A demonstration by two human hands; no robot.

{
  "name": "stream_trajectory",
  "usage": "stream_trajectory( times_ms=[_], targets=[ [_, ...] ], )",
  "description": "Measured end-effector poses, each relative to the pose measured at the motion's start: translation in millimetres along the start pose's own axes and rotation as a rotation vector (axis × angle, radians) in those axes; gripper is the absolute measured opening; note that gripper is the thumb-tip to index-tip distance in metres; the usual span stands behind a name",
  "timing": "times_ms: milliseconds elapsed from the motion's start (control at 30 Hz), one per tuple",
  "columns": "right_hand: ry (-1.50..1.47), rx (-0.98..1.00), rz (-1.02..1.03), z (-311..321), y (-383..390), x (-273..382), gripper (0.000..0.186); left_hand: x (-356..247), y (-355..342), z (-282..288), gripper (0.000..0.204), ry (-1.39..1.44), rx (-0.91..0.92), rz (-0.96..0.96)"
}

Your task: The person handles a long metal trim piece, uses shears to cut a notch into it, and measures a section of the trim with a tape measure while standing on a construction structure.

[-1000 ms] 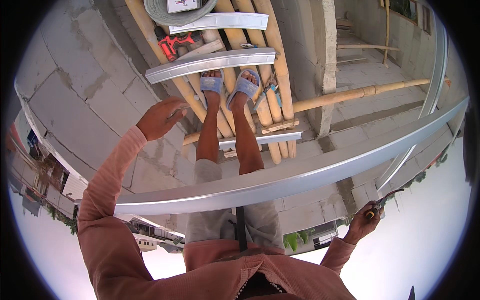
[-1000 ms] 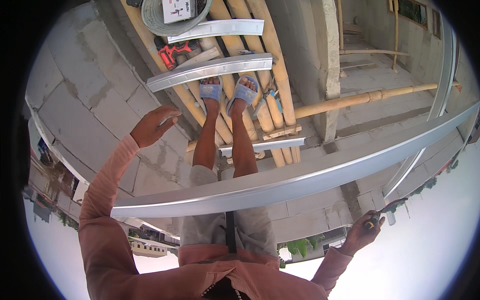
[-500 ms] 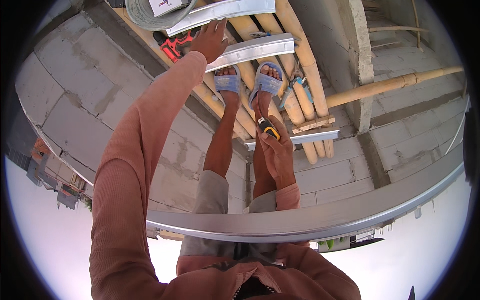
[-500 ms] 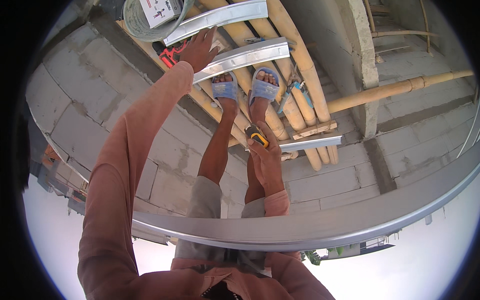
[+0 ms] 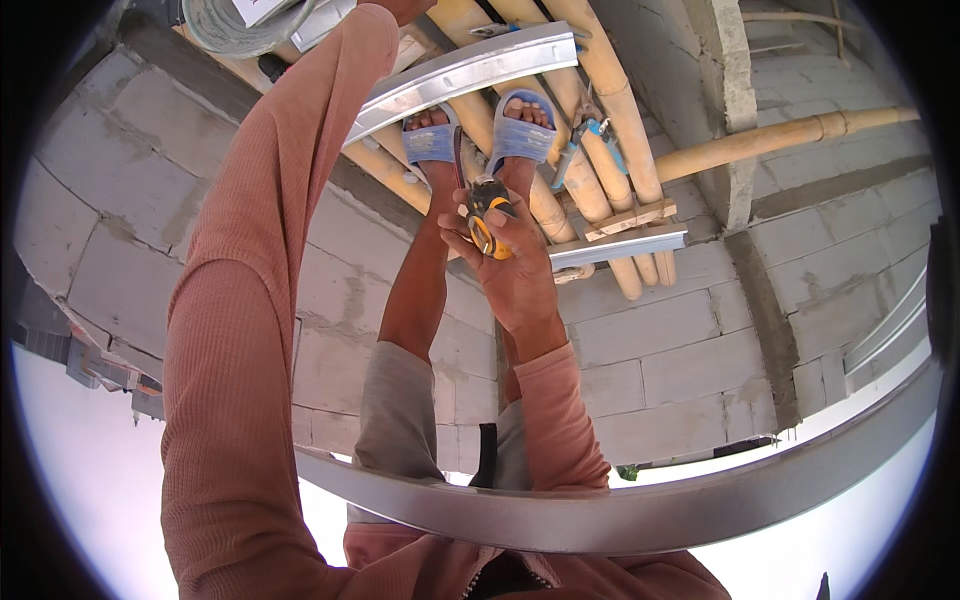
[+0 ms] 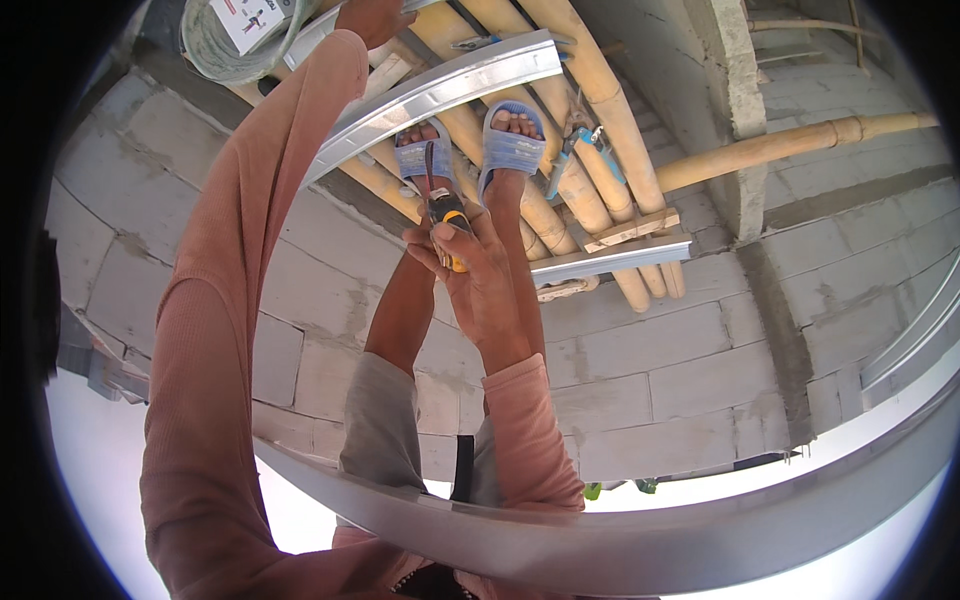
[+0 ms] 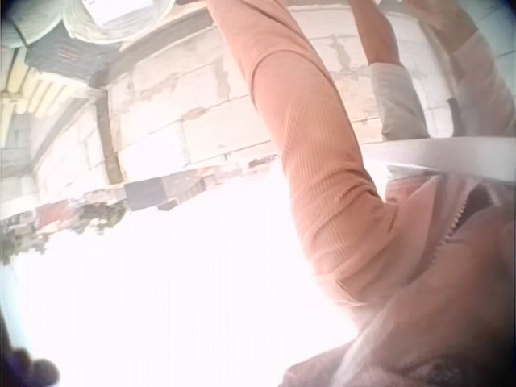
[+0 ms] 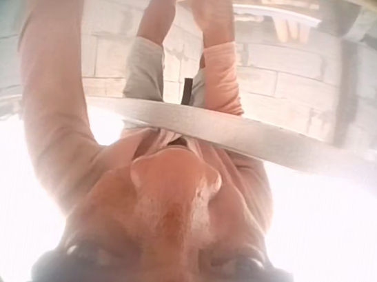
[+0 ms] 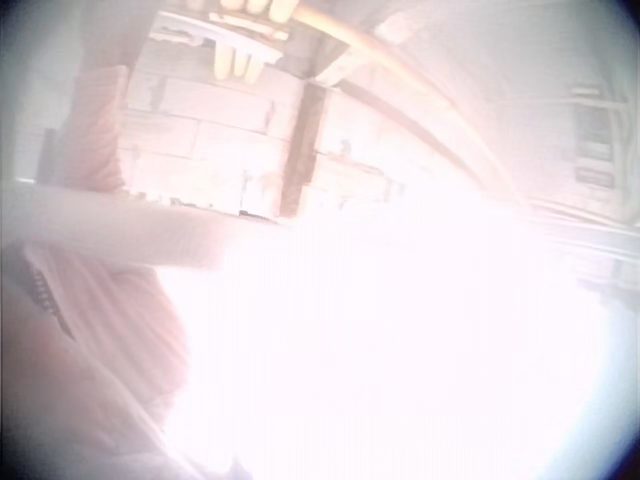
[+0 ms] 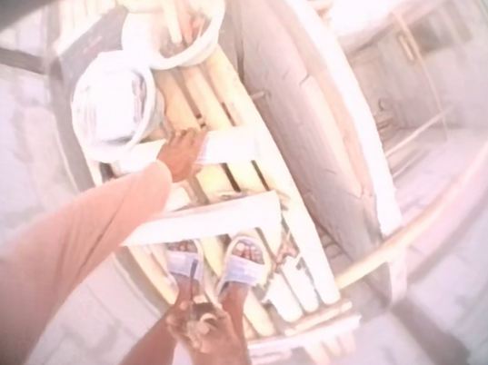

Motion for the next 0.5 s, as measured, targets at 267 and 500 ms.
stream_trajectory(
  times_ms=[267,500],
  targets=[
    [-0.188,-0.129,0.049,28.4,-5.0,10.3,0.035,-73.2,17.6,167.7,0.093,0.557,-0.057,-0.314],
    [0.052,-0.171,0.208,42.8,-13.3,10.0,0.033,-1.1,30.8,227.2,0.054,2.133,0.241,-0.06]
  ],
)
Point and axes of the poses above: each hand's wrist, its own y-axis away from the middle knuckle, its own z-axis out of the back of the hand, x = y × z, the point moved 9 cm from there along -y, towards the middle knuckle, and after that the axes turned 11 degrees about z, right-handed, at the moved point
